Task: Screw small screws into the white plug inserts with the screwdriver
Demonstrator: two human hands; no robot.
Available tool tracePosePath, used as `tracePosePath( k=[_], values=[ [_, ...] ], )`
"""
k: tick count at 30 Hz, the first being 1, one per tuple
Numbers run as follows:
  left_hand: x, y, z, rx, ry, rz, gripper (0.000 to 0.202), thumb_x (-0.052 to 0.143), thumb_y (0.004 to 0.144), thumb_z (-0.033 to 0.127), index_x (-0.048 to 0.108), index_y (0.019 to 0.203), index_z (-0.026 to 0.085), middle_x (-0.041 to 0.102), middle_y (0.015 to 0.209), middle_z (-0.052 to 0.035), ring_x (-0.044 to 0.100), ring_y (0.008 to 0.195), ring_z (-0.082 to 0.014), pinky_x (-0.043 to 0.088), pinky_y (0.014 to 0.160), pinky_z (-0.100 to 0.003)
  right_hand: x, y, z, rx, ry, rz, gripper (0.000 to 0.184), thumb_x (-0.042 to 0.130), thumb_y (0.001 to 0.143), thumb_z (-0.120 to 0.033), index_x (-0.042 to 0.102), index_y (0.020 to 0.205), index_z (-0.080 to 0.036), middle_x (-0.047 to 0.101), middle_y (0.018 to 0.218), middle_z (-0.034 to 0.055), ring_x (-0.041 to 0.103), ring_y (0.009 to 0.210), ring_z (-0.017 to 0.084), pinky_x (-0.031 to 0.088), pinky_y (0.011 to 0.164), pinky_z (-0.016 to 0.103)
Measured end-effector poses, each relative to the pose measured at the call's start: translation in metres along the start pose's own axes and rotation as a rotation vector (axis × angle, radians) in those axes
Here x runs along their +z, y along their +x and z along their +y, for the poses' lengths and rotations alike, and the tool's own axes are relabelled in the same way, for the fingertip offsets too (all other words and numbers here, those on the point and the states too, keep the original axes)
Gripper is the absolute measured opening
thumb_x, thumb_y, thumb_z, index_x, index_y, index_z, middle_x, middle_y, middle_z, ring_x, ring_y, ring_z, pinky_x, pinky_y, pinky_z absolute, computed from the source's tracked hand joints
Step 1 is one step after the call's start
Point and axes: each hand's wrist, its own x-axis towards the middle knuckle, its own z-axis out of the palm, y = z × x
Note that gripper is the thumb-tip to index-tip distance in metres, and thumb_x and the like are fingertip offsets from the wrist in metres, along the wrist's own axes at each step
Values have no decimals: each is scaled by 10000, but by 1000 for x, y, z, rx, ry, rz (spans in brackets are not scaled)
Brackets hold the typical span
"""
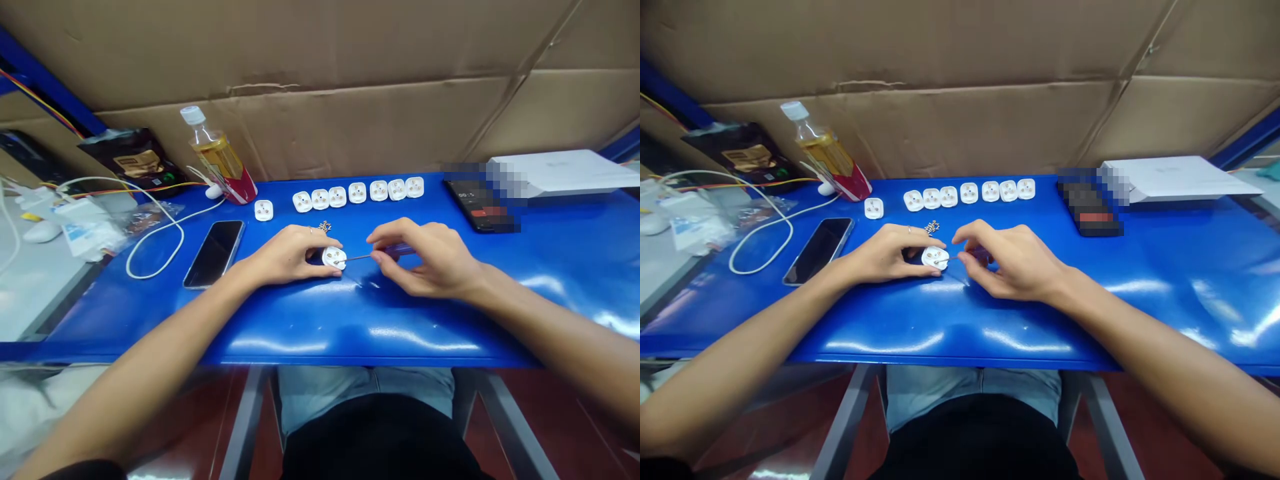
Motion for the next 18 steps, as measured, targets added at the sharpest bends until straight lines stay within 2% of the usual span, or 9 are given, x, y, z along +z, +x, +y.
tracePosePath(
  k=[3, 6, 9, 11, 14, 18],
  values=[
    [0, 0, 0, -19, 0, -20, 460, 768, 938, 526, 778, 1241, 180, 756, 907, -48, 642, 733, -155, 436, 687, -271, 0, 0, 0, -25, 9, -4, 206, 658, 990, -267, 622, 1181, -197, 806, 838, 9, 773, 662, 174, 528, 560, 267],
    [-1, -1, 0, -29, -5, -22, 458, 771, 936, 525, 776, 1244, 186, 766, 936, -50, 654, 756, -161, 440, 695, -272, 0, 1, -1, -27, 46, -30, 223, 635, 977, -214, 608, 1198, -196, 815, 912, 23, 791, 737, 177, 564, 623, 266],
    [-2, 0, 1, -34, -1, -33, 446, 772, 937, 517, 775, 1239, 188, 770, 953, -51, 659, 772, -164, 435, 696, -269, -1, 2, 0, -35, -11, -13, 174, 621, 987, -210, 615, 1161, -208, 811, 857, 6, 779, 676, 175, 529, 569, 263],
    [-2, 0, 1, -32, 7, -35, 450, 765, 941, 526, 773, 1235, 186, 767, 943, -49, 652, 761, -163, 429, 689, -269, -1, 2, 1, -56, -8, -25, 186, 624, 997, -237, 610, 1179, -197, 805, 837, 8, 770, 651, 176, 512, 552, 267],
    [-2, 0, 0, -34, 21, -16, 458, 763, 937, 540, 775, 1219, 180, 755, 903, -43, 639, 738, -161, 422, 680, -271, -2, 2, 2, -43, 43, -60, 246, 614, 984, -211, 593, 1226, -178, 811, 909, 32, 781, 703, 178, 530, 590, 267],
    [-2, 0, 0, -39, 15, -17, 448, 774, 930, 534, 779, 1213, 186, 754, 899, -37, 631, 732, -153, 422, 677, -265, -1, 1, 2, -27, 15, -36, 223, 619, 1000, -249, 598, 1217, -207, 811, 872, 24, 773, 679, 194, 515, 572, 276]
  ],
)
